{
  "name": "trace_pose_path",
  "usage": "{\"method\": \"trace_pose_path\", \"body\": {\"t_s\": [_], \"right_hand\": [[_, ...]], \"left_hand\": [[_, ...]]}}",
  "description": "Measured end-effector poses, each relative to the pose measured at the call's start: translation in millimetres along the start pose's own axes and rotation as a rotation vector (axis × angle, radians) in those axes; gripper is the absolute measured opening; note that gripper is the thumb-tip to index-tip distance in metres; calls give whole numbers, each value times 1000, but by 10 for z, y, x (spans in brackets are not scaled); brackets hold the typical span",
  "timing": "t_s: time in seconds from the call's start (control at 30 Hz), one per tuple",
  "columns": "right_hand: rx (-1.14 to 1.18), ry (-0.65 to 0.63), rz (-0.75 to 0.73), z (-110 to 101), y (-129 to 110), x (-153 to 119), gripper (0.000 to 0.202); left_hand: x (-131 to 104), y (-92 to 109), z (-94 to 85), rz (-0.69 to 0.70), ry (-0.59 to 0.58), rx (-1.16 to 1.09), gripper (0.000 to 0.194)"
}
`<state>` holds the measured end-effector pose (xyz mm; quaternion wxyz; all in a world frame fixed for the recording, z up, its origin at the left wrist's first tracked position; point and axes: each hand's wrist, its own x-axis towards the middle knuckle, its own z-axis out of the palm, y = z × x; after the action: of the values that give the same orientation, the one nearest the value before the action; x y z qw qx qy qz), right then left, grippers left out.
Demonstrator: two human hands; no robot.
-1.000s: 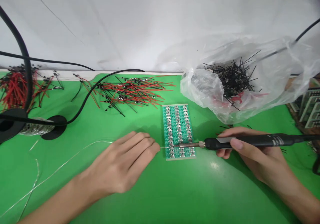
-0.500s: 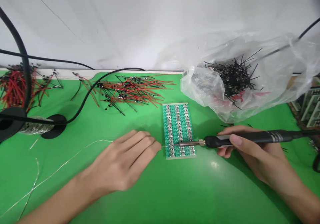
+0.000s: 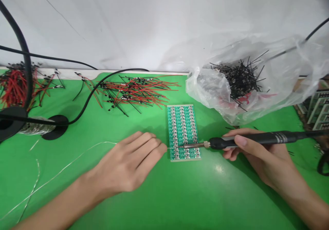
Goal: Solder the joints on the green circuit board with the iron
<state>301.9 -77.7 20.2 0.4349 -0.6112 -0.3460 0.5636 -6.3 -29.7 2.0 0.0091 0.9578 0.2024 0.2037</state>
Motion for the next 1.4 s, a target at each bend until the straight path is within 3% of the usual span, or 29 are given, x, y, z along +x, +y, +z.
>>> {"method": "trace_pose_path", "body": {"t_s": [0.2, 0.57, 1.4], "right_hand": [[17, -9, -1, 12, -2, 0, 21], [39, -61, -14, -37, 14, -4, 20], [38, -37, -24, -33, 34, -9, 22]], "left_hand": [[-8, 25, -26, -33, 66, -72, 16], [-9, 8, 13, -54, 32, -185, 18], [-32, -2, -11, -32, 10, -139, 19]]}}
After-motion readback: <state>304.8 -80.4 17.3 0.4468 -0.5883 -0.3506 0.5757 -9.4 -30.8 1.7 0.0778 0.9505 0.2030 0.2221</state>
